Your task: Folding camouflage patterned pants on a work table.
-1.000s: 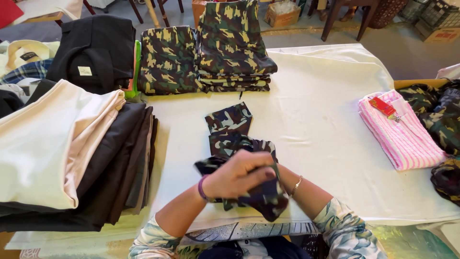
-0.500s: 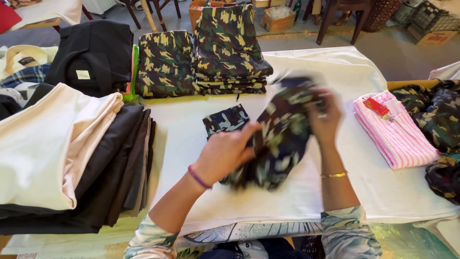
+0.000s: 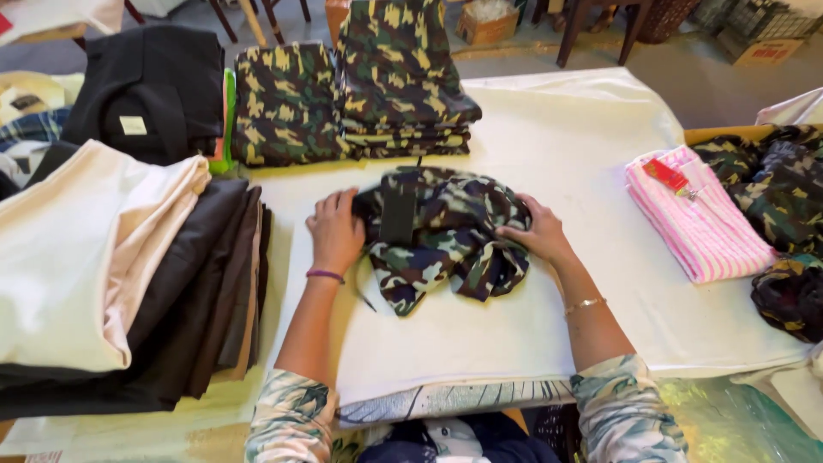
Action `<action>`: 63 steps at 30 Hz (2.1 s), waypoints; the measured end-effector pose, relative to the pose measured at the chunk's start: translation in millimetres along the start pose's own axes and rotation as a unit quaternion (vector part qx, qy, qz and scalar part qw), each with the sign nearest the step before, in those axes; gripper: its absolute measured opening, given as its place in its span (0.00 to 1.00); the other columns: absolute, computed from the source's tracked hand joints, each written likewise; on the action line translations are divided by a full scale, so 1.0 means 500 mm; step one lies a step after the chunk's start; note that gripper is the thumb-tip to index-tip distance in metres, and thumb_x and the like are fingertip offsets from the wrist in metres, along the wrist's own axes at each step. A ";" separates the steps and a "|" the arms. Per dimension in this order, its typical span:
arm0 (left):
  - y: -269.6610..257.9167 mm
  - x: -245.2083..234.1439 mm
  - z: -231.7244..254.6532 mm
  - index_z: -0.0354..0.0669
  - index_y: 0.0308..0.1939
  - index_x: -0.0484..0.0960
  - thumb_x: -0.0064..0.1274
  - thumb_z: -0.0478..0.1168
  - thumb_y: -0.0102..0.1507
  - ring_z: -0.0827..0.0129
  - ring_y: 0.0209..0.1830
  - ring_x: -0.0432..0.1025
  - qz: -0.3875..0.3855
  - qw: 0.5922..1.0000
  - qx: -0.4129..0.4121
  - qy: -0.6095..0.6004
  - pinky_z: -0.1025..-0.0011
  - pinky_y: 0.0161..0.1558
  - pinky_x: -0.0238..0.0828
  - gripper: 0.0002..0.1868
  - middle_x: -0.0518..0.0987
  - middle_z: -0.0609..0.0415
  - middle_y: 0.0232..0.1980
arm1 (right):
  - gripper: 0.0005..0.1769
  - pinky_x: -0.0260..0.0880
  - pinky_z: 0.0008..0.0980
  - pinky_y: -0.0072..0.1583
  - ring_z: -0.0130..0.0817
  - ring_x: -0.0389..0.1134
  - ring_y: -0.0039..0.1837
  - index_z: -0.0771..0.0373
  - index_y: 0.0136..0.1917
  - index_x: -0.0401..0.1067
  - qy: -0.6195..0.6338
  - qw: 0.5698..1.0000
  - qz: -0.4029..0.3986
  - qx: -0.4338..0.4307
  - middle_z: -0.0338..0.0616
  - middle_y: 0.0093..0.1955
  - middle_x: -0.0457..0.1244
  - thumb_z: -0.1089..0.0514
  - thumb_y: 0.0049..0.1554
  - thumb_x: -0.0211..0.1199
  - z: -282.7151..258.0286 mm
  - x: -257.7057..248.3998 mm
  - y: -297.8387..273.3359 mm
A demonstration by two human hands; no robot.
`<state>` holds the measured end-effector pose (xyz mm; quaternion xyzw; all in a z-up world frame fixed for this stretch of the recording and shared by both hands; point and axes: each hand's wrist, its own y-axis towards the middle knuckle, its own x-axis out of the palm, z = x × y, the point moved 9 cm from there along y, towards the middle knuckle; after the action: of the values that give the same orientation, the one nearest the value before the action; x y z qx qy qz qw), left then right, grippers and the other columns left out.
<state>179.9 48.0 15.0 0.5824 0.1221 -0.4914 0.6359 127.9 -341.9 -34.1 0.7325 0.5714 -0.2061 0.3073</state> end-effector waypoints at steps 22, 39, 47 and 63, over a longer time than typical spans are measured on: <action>0.001 -0.149 0.195 0.37 0.38 0.79 0.45 0.22 0.55 0.56 0.60 0.79 0.010 0.916 0.113 -0.385 0.67 0.50 0.74 0.13 0.75 0.46 0.72 | 0.41 0.63 0.40 0.73 0.44 0.61 0.75 0.60 0.74 0.62 0.150 0.945 -0.132 -0.259 0.51 0.75 0.58 0.63 0.47 0.68 -0.323 0.080 -0.147; 0.067 -0.389 0.135 0.33 0.36 0.78 0.48 0.21 0.56 0.56 0.47 0.76 0.159 0.931 0.085 -0.318 0.68 0.51 0.73 0.09 0.78 0.46 0.44 | 0.20 0.75 0.39 0.51 0.41 0.75 0.44 0.44 0.59 0.79 -0.162 0.943 -0.285 0.058 0.50 0.41 0.74 0.54 0.53 0.61 -0.219 0.109 -0.089; 0.079 -0.415 0.173 0.34 0.40 0.75 0.49 0.21 0.57 0.53 0.48 0.71 0.196 0.923 0.118 -0.311 0.65 0.51 0.69 0.10 0.73 0.43 0.45 | 0.23 0.65 0.48 0.63 0.55 0.65 0.60 0.61 0.61 0.73 -0.159 0.852 0.406 -0.290 0.51 0.57 0.65 0.66 0.51 0.69 -0.430 -0.292 -0.105; -0.018 0.169 -0.053 0.38 0.60 0.74 0.57 0.60 0.66 0.45 0.47 0.78 -0.264 0.938 -0.173 -0.145 0.57 0.49 0.73 0.31 0.83 0.39 0.44 | 0.30 0.71 0.47 0.58 0.53 0.71 0.57 0.56 0.67 0.74 -0.157 0.977 0.144 0.017 0.55 0.61 0.67 0.43 0.55 0.73 0.063 -0.112 0.023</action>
<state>225.3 31.4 -59.7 0.3324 0.2615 -0.6922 0.5849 125.8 -405.2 -17.8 0.7709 0.4007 -0.2818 0.4072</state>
